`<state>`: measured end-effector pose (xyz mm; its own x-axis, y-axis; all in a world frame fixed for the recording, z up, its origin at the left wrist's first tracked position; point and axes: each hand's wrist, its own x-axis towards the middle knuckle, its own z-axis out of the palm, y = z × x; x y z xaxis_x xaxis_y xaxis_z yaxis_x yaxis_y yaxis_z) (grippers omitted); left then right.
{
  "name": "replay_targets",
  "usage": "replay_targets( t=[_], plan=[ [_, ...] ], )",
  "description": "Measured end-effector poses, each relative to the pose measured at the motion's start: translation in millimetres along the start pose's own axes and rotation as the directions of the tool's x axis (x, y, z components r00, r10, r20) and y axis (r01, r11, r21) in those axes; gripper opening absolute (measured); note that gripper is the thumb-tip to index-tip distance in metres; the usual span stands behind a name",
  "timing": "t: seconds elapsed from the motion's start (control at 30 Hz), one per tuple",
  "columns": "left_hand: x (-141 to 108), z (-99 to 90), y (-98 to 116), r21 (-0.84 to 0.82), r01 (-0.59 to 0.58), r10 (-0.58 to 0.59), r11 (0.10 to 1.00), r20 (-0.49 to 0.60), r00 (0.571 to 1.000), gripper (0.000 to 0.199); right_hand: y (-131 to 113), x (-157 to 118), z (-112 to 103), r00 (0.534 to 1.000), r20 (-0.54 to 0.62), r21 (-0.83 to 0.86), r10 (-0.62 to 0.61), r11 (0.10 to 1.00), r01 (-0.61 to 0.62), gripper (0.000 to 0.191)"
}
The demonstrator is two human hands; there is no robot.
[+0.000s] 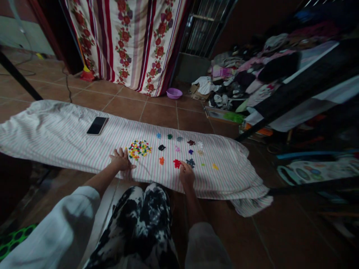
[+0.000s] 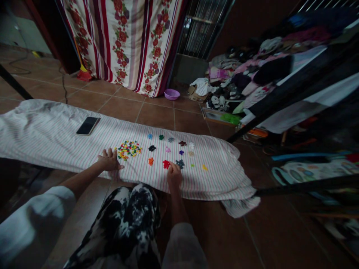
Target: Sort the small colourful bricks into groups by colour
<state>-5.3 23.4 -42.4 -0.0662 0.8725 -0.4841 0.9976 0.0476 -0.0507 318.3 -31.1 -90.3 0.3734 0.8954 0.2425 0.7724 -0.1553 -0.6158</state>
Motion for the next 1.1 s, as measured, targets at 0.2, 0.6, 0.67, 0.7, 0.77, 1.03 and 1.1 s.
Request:
replay_targets(
  t=[0.2, 0.6, 0.67, 0.7, 0.77, 1.03, 1.1],
  plan=[
    [-1, -0.6, 0, -0.011, -0.006, 0.006, 1.0, -0.01, 1.0, 0.121, 0, 0, -1, 1.0, -0.021, 0.041, 0.0, 0.999, 0.001, 0.046],
    [-4, -5.5, 1, -0.005, -0.004, 0.004, 1.0, 0.02, 1.0, 0.119, 2, -1, -3, 0.999, -0.046, 0.133, -0.021, 0.991, 0.027, 0.044],
    [-6, -7.6, 2, -0.012, 0.002, -0.002, 1.0, 0.034, 0.999, 0.119, 1, -1, -3, 0.996, -0.086, 0.159, -0.017, 0.987, 0.031, 0.043],
    [-6, -8.6, 3, -0.014, 0.008, -0.008, 1.0, 0.042, 0.999, 0.118, 0, -1, -2, 0.994, -0.109, 0.169, -0.025, 0.985, 0.044, 0.041],
    [-6, -10.0, 4, -0.011, 0.021, -0.021, 1.0, 0.054, 0.998, 0.116, -6, 0, -2, 0.986, -0.145, 0.186, -0.077, 0.977, 0.104, 0.038],
    [-5, -9.8, 5, -0.021, 0.026, -0.025, 0.999, 0.05, 0.998, 0.12, -53, -1, 16, 0.939, -0.046, 0.257, -0.34, 0.905, 0.34, 0.028],
    [-5, -9.8, 5, -0.03, 0.026, -0.025, 0.999, 0.042, 0.999, 0.12, -68, -1, 26, 0.921, 0.017, 0.227, -0.389, 0.899, 0.375, 0.026]
  ],
)
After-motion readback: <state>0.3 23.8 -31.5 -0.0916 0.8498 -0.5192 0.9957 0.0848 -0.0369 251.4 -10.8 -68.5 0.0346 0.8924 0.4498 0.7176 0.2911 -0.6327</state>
